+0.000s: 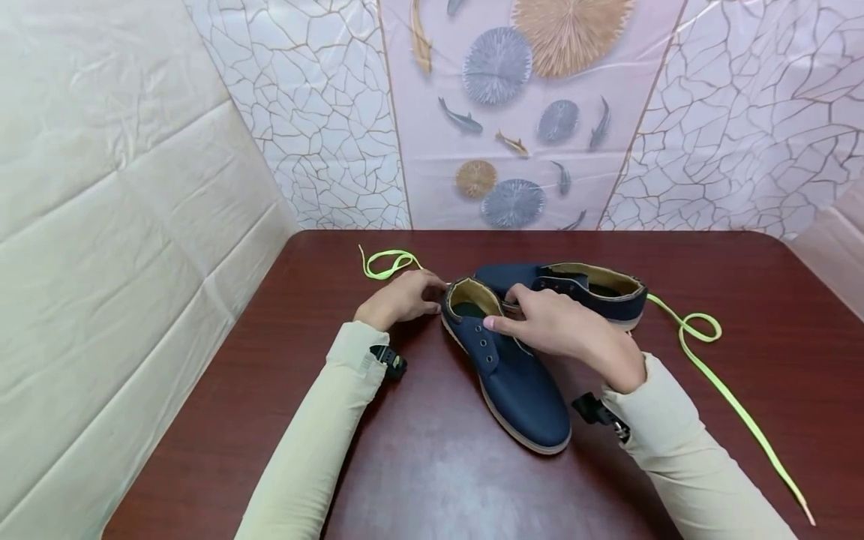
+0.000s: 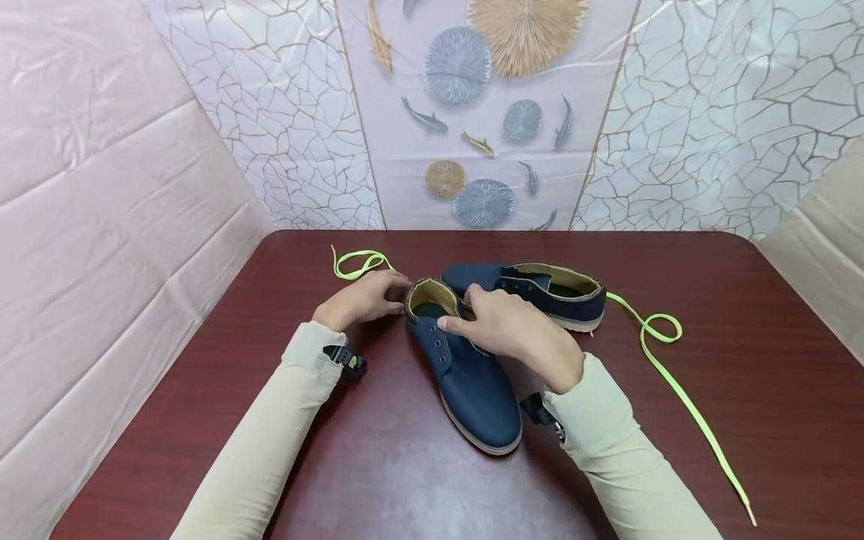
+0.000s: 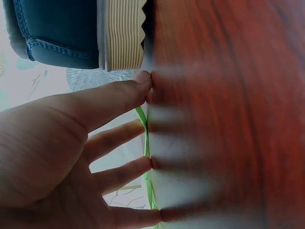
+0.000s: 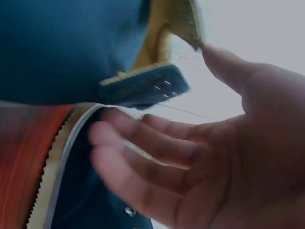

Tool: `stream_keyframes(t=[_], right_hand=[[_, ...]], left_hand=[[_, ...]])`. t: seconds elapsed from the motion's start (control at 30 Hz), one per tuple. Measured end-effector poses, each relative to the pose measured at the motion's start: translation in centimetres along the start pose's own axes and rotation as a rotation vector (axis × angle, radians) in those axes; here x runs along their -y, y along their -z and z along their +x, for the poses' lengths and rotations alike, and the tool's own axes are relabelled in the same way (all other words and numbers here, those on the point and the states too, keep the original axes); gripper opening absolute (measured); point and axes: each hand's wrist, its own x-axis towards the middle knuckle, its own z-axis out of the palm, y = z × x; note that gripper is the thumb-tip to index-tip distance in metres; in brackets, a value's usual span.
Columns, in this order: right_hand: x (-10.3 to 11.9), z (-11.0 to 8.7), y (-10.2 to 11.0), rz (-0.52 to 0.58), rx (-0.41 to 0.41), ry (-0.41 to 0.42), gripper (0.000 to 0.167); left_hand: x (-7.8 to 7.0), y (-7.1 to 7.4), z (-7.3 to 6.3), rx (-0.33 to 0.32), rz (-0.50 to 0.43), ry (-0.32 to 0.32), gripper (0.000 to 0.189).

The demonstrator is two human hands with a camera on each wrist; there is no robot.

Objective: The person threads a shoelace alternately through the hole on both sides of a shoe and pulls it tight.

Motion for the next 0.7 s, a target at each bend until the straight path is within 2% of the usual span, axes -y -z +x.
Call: stream_keyframes(t=[0.1,0.27,0.4,0.53,0.7], right_hand=[[-1.8,0.5,-0.3,-0.03,0.073,0.03,0.068],[-6.2,3.2,-2.7,-0.066,0.206,0.011,0.06],[-8.3,4.4,-4.4,-0.142,0.248,0.021,0.053],[-7.4,3.6,-3.8,-0.184,0.267,0.039,0.04],[-3.7,1.1,-1.0,-0.199,0.25,0.064,0.026]], left_hand=[[-0.1,0.1,0.1,-0.017,0.01,0.007,0.041],[-0.1,0.3,-0.2,-0.017,0.03,0.013,0.036],[0.3,0.4,-0.4,-0.013,-0.005,0.044,0.026],[0.8,0.6,-0.4,-0.035,-0.074,0.08,0.015],[1.1,1.7,-0.4,-0.13,-0.167,0.065,0.011]])
